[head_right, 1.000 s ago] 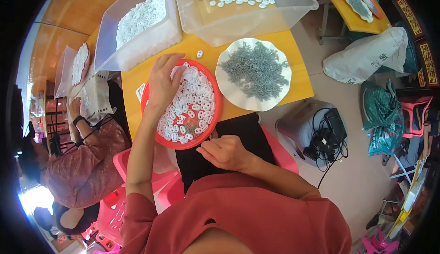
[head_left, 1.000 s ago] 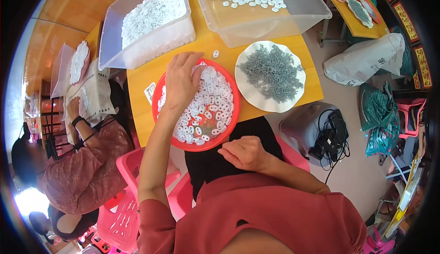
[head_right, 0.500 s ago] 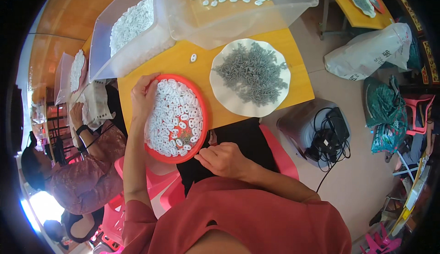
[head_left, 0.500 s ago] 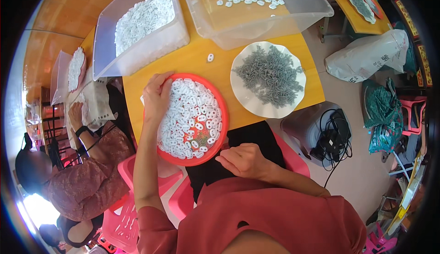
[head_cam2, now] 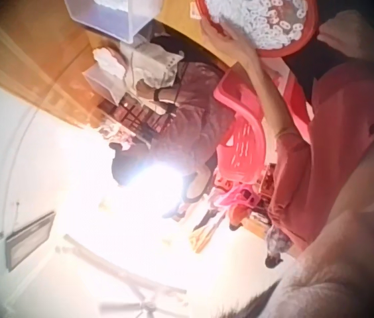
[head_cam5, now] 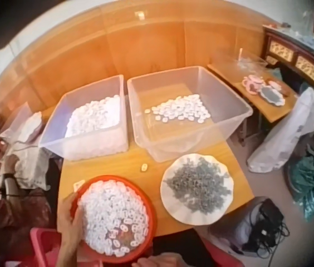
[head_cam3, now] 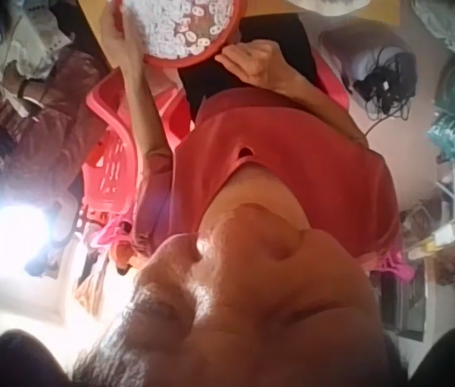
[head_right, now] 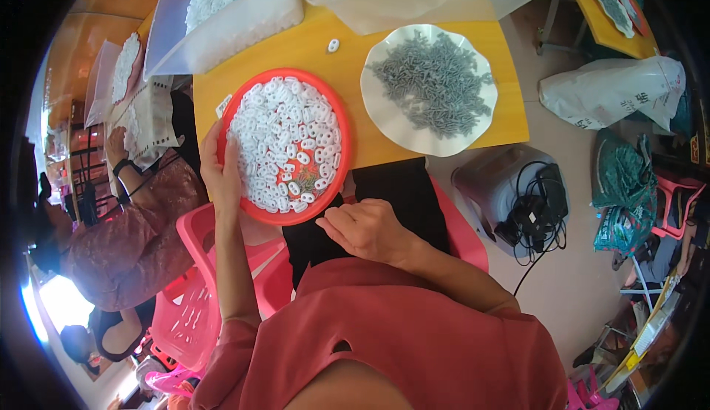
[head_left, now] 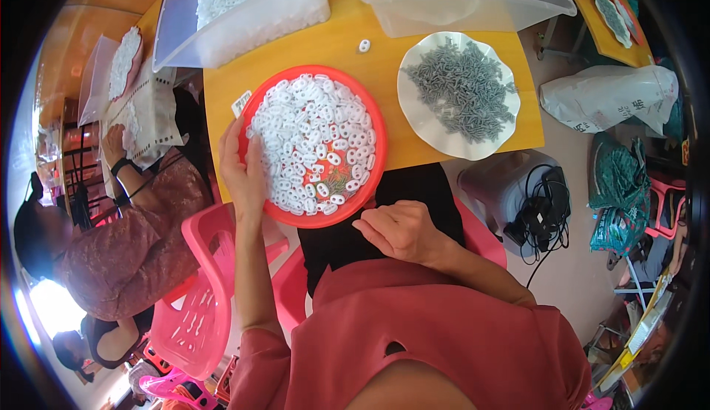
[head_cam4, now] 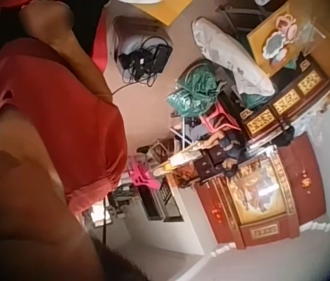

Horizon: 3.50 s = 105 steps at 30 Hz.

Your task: Assembling small plastic components by hand at a workshop table.

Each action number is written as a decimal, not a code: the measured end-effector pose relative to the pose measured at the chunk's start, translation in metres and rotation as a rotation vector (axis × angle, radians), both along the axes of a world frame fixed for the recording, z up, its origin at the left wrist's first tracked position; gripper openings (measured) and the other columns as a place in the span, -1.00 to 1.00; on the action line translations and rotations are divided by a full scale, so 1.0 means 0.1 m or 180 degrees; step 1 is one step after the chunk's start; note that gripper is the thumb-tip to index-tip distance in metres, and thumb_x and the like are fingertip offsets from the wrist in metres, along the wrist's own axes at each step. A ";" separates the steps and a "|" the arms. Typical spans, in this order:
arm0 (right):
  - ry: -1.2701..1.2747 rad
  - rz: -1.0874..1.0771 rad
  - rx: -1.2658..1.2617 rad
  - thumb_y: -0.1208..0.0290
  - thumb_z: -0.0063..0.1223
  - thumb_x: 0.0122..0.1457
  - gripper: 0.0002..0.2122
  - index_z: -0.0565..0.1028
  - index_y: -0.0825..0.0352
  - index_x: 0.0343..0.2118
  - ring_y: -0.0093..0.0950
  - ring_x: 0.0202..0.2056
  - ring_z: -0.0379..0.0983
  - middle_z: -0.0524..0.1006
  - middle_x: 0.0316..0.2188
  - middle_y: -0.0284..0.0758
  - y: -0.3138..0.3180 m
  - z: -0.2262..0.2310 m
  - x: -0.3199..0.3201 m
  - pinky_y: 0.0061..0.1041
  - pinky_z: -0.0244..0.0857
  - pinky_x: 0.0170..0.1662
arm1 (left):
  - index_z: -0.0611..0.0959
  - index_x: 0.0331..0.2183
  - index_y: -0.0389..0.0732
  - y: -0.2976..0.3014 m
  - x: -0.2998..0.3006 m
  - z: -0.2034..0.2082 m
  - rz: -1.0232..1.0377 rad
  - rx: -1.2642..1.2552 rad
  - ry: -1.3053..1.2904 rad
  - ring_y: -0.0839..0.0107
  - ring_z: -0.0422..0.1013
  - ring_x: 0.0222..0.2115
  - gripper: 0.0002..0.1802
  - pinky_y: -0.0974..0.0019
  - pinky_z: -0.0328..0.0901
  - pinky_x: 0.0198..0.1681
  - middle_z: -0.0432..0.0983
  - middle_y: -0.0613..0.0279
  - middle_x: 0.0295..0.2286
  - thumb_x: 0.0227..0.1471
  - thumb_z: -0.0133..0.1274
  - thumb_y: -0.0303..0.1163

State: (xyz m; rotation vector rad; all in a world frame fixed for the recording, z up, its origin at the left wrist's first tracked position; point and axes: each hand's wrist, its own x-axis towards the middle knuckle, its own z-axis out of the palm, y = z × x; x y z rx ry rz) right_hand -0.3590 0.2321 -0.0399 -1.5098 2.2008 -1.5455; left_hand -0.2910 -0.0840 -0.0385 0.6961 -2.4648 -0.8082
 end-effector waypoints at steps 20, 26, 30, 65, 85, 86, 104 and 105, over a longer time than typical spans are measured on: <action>0.0312 -0.0106 0.0090 0.39 0.35 0.15 -0.75 0.43 0.22 -0.50 -0.41 -0.68 0.38 0.38 -0.68 -0.40 -0.09 -0.06 0.16 -0.44 0.27 -0.57 | 0.73 -0.19 -0.28 0.53 -0.16 0.32 -0.0521 -0.0178 0.0313 0.29 0.54 -0.36 -0.81 0.27 0.40 -0.26 0.59 0.12 -0.37 0.10 0.25 -0.55; 0.0311 -0.0046 0.0069 0.39 0.35 0.15 -0.75 0.43 0.22 -0.51 -0.41 -0.68 0.39 0.38 -0.68 -0.39 -0.12 -0.05 0.21 -0.44 0.28 -0.57 | 0.76 -0.23 -0.18 0.75 -0.53 0.27 -0.1146 -0.0190 -0.0298 0.12 0.54 -0.41 -0.81 0.16 0.40 -0.35 0.54 0.14 -0.41 0.04 0.31 -0.45; 0.0313 -0.0028 0.0048 0.45 0.37 0.12 -0.83 0.52 0.30 -0.43 -0.41 -0.68 0.42 0.45 -0.67 -0.38 -0.10 -0.08 0.17 -0.46 0.28 -0.59 | 0.76 -0.24 -0.18 0.69 -0.58 0.26 -0.1169 -0.0348 -0.0446 0.11 0.55 -0.39 -0.85 0.16 0.40 -0.35 0.55 0.15 -0.41 0.08 0.28 -0.43; 0.0307 -0.0235 0.0004 0.39 0.36 0.13 -0.76 0.43 0.22 -0.51 -0.42 -0.68 0.40 0.40 -0.69 -0.40 -0.11 -0.06 0.14 -0.45 0.27 -0.58 | 0.58 -0.31 -0.27 1.20 -0.12 0.40 -0.0931 0.0392 -0.0497 0.18 0.49 -0.47 -0.92 0.18 0.36 -0.41 0.53 0.10 -0.41 0.14 0.17 -0.56; 0.0123 -0.0644 -0.0045 0.52 0.35 0.10 -0.87 0.58 0.33 -0.33 -0.40 -0.65 0.46 0.54 -0.59 -0.35 -0.07 0.04 -0.04 -0.45 0.26 -0.57 | 0.54 -0.26 -0.31 1.35 0.07 0.47 -0.0516 0.1464 -0.0468 0.57 0.31 -0.60 -0.91 0.38 0.22 -0.51 0.40 0.25 -0.60 0.27 0.12 -0.50; 0.0058 -0.0746 -0.0200 0.53 0.37 0.09 -0.84 0.60 0.33 -0.29 -0.41 -0.65 0.46 0.55 -0.58 -0.35 -0.07 0.04 -0.06 -0.46 0.26 -0.57 | 0.54 -0.27 -0.30 1.35 0.10 0.47 -0.0612 0.1846 -0.0543 0.62 0.30 -0.59 -0.91 0.41 0.21 -0.51 0.40 0.33 -0.59 0.29 0.10 -0.49; 0.0104 -0.0648 -0.0528 0.65 0.34 0.04 -0.76 0.64 0.39 -0.18 -0.33 -0.40 0.63 0.67 -0.37 -0.24 -0.01 0.17 -0.07 -0.42 0.50 -0.35 | 0.62 -0.21 -0.22 1.71 0.22 0.45 -0.0065 0.4817 0.0234 0.81 0.09 -0.67 -0.90 0.58 -0.09 -0.62 0.37 0.59 -0.62 0.28 0.15 -0.40; 0.0104 -0.0657 -0.0527 0.65 0.34 0.04 -0.76 0.64 0.39 -0.18 -0.33 -0.40 0.63 0.67 -0.37 -0.24 -0.01 0.15 -0.08 -0.42 0.50 -0.35 | 0.61 -0.20 -0.22 1.71 0.21 0.45 -0.0089 0.4802 0.0233 0.80 0.12 -0.67 -0.88 0.59 -0.05 -0.61 0.37 0.58 -0.62 0.28 0.16 -0.40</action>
